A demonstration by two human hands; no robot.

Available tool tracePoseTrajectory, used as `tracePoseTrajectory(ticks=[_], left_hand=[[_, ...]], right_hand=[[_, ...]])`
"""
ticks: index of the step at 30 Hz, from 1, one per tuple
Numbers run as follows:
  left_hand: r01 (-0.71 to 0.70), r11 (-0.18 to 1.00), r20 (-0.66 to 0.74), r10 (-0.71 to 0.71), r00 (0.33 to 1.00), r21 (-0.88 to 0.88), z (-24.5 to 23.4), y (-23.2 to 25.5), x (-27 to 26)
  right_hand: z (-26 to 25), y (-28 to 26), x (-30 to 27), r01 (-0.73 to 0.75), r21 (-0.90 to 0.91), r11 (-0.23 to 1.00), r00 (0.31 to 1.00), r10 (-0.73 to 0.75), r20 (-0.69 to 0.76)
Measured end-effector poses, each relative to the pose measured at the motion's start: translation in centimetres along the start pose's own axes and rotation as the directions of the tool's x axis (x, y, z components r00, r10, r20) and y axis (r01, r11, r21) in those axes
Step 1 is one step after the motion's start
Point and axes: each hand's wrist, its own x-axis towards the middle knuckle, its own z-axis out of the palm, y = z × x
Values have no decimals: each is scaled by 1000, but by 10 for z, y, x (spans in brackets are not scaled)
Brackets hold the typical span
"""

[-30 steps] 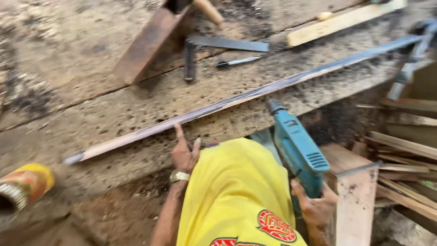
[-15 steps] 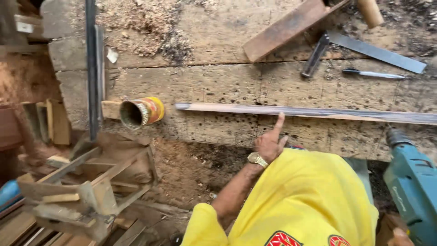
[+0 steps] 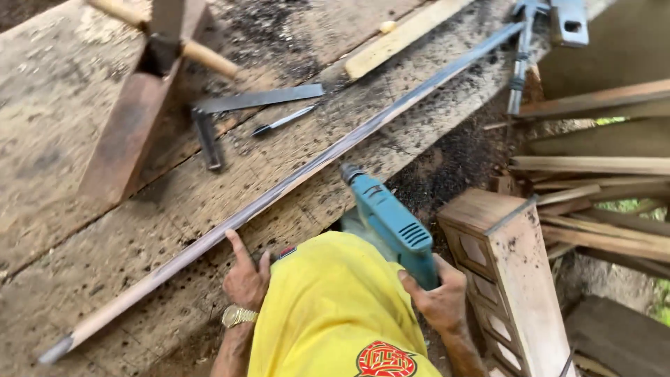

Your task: The person places a long narrow wooden strip on a workbench and uses a power drill to bore a series of holes along its length, steadying the strip with the other hand. After drilling, the person sets the drill down, picks up a hammer and reaches into a can, handling the strip and tools on the bench.

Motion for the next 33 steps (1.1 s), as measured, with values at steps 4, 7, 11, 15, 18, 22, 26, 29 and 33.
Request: tracePoseTrajectory(ticks=[4, 7, 11, 15, 18, 22, 26, 29, 33], left_hand=[[-46, 998, -22, 47, 999, 50, -1, 0, 2], [-36, 995, -15, 38, 999, 96, -2, 2, 7], [16, 991, -8, -15, 1000, 136, -2, -3, -9], [36, 993, 39, -40, 998, 112, -3, 5, 2], [35, 993, 25, -38, 999, 110, -3, 8, 3], [19, 991, 7, -20, 1000, 134, -8, 11, 0], [19, 979, -14, -17, 1000, 203, -9, 13, 4], [-16, 971, -117, 44, 992, 237, -7, 10, 8], [-225, 921, -362, 336, 869, 317, -26, 33, 26]], right_hand=[[-7, -3, 5, -37, -17, 999, 999, 37, 18], [-10, 2, 9, -4, 98, 995, 998, -3, 67], [-21, 6, 10, -59, 39, 998, 993, 54, 106], [-27, 6, 19, -87, -1, 996, 992, 86, 93], [-30, 11, 23, -100, -2, 995, 988, 100, 115], [-30, 6, 24, -113, 5, 994, 987, 112, 114], [-28, 6, 23, -113, -12, 994, 988, 113, 109], [-27, 6, 23, -104, -32, 994, 988, 107, 110], [-26, 12, 21, -135, -35, 990, 983, 139, 120]])
